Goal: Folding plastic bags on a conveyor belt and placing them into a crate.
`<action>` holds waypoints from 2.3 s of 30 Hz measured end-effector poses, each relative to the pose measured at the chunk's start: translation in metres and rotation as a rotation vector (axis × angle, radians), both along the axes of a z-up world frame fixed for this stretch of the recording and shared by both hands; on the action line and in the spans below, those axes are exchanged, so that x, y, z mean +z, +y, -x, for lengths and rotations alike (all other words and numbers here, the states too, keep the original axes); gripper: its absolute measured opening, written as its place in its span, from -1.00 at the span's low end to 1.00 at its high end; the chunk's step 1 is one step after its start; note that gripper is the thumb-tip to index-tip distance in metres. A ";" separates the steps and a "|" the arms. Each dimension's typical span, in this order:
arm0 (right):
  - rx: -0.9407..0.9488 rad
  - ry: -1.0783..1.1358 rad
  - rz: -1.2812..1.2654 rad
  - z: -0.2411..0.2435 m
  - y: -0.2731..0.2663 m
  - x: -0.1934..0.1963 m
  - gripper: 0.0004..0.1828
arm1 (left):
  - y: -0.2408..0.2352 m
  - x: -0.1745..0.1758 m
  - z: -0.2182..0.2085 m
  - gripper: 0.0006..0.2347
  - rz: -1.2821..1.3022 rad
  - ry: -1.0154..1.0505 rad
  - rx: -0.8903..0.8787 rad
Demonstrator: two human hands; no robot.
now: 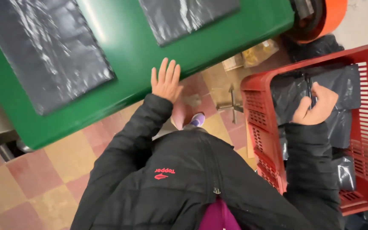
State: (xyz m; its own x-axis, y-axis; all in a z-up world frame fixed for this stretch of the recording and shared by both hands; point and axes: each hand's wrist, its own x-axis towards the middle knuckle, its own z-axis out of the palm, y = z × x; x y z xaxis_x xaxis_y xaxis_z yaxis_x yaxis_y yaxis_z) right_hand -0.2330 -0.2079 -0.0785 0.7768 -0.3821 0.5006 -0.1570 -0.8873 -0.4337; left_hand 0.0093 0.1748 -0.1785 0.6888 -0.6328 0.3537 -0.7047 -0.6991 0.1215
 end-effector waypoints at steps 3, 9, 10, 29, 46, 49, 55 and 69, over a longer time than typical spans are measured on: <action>0.143 0.163 -0.040 -0.061 0.077 0.068 -0.65 | -0.010 0.018 -0.018 -0.30 0.020 0.018 -0.023; 0.511 0.169 0.198 -0.164 0.154 0.024 -0.14 | -0.039 -0.033 -0.055 -0.78 0.146 -0.102 -0.233; 0.484 0.173 0.283 -0.176 0.159 0.015 -0.07 | -0.045 -0.043 -0.060 -0.87 0.240 -0.113 -0.327; 0.514 0.210 -0.036 -0.386 0.077 0.067 -0.82 | 0.053 0.036 -0.264 -0.79 1.106 1.048 -0.393; 0.693 0.357 0.211 -0.599 0.030 -0.069 -0.55 | 0.033 -0.015 -0.293 -0.77 0.511 0.675 0.513; 0.673 0.470 0.238 -0.608 0.038 -0.069 -0.41 | 0.039 0.005 -0.289 -0.79 0.349 0.637 0.484; 0.594 0.879 0.431 -0.639 0.047 -0.076 -0.53 | -0.020 0.072 -0.287 -0.75 0.255 0.206 -0.025; 0.531 0.058 0.300 -0.388 0.126 -0.008 -0.79 | 0.036 -0.056 -0.263 -0.15 1.786 1.847 0.018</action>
State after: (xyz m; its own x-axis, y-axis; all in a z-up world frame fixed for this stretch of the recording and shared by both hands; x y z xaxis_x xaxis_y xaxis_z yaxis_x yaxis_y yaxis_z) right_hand 0.1549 -0.0822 -0.0863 0.8517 0.2156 0.4776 0.3243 -0.9328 -0.1572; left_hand 0.2723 0.2106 -0.2345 0.7527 -0.5640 -0.3395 0.6573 0.6153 0.4351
